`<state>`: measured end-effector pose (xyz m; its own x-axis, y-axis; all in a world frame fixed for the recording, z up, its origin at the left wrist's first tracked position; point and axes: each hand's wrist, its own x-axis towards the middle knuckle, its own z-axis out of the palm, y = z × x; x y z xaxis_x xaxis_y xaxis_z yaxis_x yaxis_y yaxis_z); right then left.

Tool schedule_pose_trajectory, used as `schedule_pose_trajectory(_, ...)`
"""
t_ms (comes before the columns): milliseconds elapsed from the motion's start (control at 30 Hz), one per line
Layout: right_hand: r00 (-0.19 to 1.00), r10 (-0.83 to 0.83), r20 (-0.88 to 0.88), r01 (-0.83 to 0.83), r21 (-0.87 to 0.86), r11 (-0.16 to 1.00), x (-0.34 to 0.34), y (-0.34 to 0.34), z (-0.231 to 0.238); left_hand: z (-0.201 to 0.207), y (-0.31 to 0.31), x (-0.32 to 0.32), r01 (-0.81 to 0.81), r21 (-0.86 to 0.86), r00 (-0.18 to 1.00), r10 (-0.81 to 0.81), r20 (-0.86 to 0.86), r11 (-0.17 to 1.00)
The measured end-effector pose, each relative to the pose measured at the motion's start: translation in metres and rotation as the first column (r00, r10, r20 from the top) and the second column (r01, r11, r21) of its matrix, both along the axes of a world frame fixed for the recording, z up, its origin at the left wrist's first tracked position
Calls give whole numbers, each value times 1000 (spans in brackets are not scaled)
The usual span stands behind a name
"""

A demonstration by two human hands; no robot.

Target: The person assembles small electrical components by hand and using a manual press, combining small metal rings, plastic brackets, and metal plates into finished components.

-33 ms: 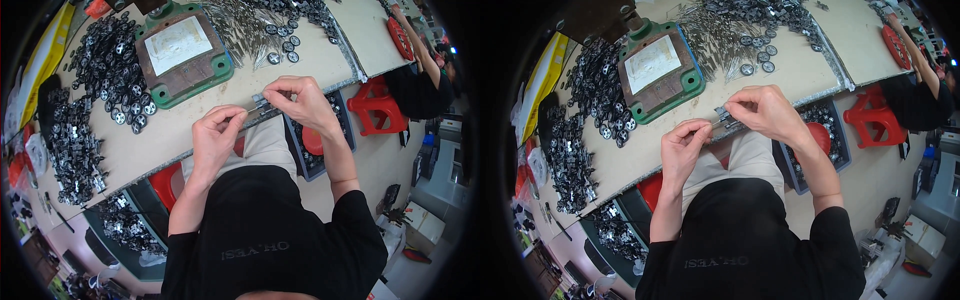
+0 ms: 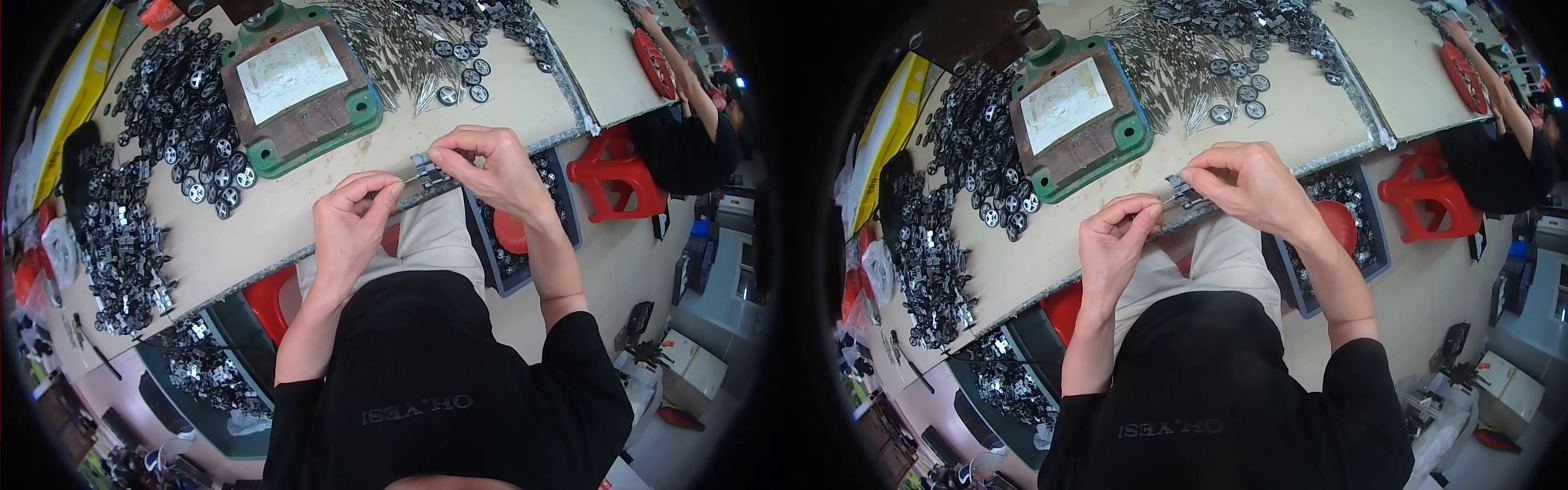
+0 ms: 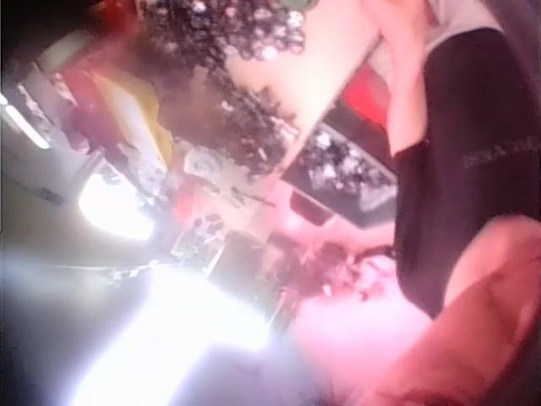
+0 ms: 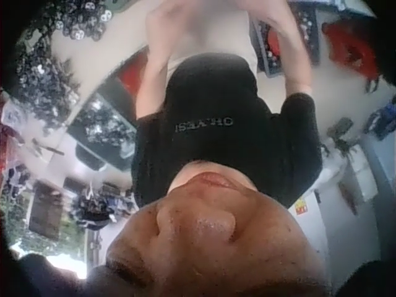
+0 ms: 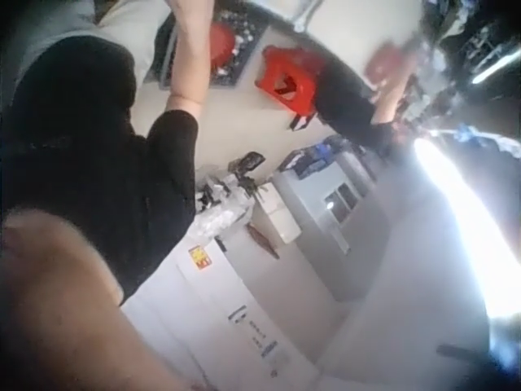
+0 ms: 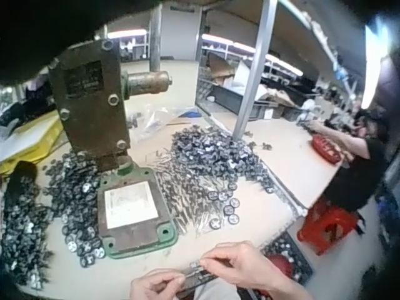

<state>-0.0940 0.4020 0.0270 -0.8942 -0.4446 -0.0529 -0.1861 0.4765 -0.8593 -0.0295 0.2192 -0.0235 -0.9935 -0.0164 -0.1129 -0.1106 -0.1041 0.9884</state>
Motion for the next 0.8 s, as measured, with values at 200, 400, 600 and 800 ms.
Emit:
schedule_pose_trajectory(200, 957, 52, -287, -72, -62, 995, 9, -1, -14, -4, -1, -3, 3, 92, 999, -7, 50, 996)
schedule_pose_trajectory(400, 989, -31, -142, 15, -113, 993, 14, -2, -15, -7, -5, -3, 23, 272, 996, -46, 78, 962)
schedule_pose_trajectory(600, 996, -90, 5, 86, -337, 938, 13, -2, -35, -4, -10, -3, 31, 362, 998, -52, 47, 932)
schedule_pose_trajectory(800, 990, -132, 54, 142, -381, 914, 17, -4, -33, -2, -10, 1, 9, 334, 998, -31, 59, 943)
